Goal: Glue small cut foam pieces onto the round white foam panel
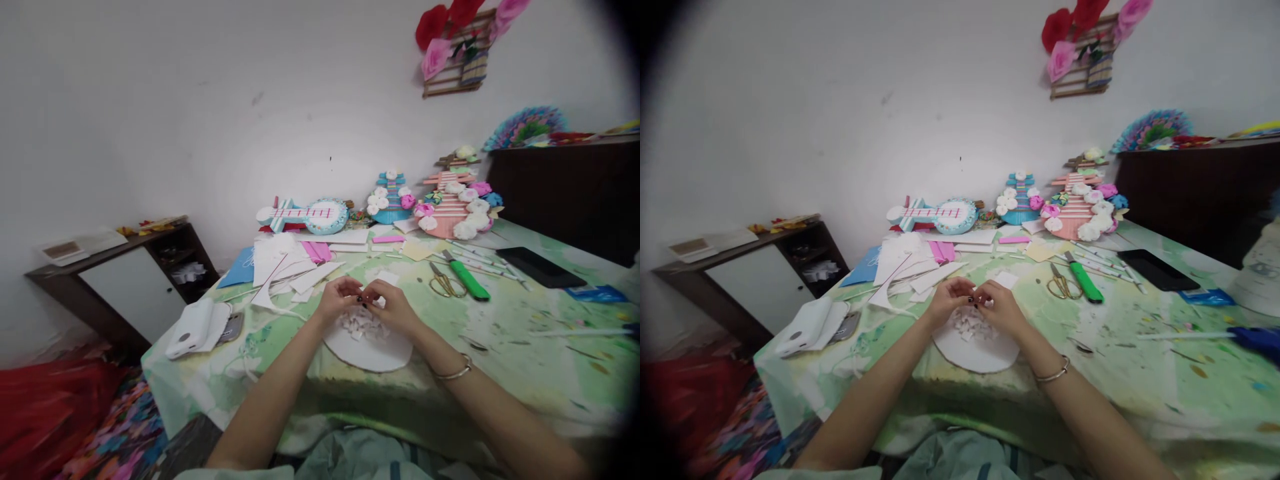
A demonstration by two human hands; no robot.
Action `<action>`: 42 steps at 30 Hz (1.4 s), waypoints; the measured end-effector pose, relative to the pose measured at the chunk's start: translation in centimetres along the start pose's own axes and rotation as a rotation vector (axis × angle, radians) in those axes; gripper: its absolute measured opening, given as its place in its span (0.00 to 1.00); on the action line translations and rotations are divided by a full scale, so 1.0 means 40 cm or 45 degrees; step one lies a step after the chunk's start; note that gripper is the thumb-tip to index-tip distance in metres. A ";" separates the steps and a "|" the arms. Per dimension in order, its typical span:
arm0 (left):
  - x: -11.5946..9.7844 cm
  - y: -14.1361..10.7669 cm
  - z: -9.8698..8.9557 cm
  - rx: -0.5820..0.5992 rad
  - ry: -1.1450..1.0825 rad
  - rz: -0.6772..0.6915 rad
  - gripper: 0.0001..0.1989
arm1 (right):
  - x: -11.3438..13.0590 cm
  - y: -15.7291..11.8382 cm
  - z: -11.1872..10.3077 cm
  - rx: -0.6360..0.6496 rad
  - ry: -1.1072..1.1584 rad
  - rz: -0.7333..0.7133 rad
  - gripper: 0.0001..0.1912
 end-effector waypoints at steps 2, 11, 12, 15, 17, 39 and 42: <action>0.003 0.004 -0.012 -0.066 0.072 -0.038 0.18 | -0.007 -0.001 -0.003 -0.006 -0.008 0.016 0.09; -0.007 -0.042 -0.260 -0.858 0.916 -0.477 0.28 | -0.044 -0.009 -0.023 -0.118 -0.033 0.102 0.10; -0.004 -0.055 -0.281 -0.903 1.003 -0.553 0.33 | -0.045 -0.009 -0.025 -0.128 -0.034 0.099 0.10; 0.009 -0.072 -0.312 -0.901 1.196 -0.709 0.39 | -0.047 -0.008 -0.030 -0.144 -0.041 0.111 0.06; 0.015 -0.071 -0.316 -0.856 1.281 -0.752 0.37 | -0.047 -0.008 -0.030 -0.140 -0.047 0.123 0.06; 0.015 -0.019 -0.294 -0.751 1.716 -0.611 0.18 | -0.042 -0.005 -0.027 -0.098 0.034 0.170 0.07; 0.000 -0.015 -0.294 -0.773 1.715 -0.549 0.17 | -0.040 -0.004 -0.042 -0.146 0.034 0.168 0.09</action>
Point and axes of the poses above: each hand's wrist, its own y-axis towards the middle knuckle, its own z-axis out of the palm, x = y × z, the point moved 7 cm from there along y, towards the middle knuckle, and after that the axes turned 2 degrees about y, right-handed, at the moved point
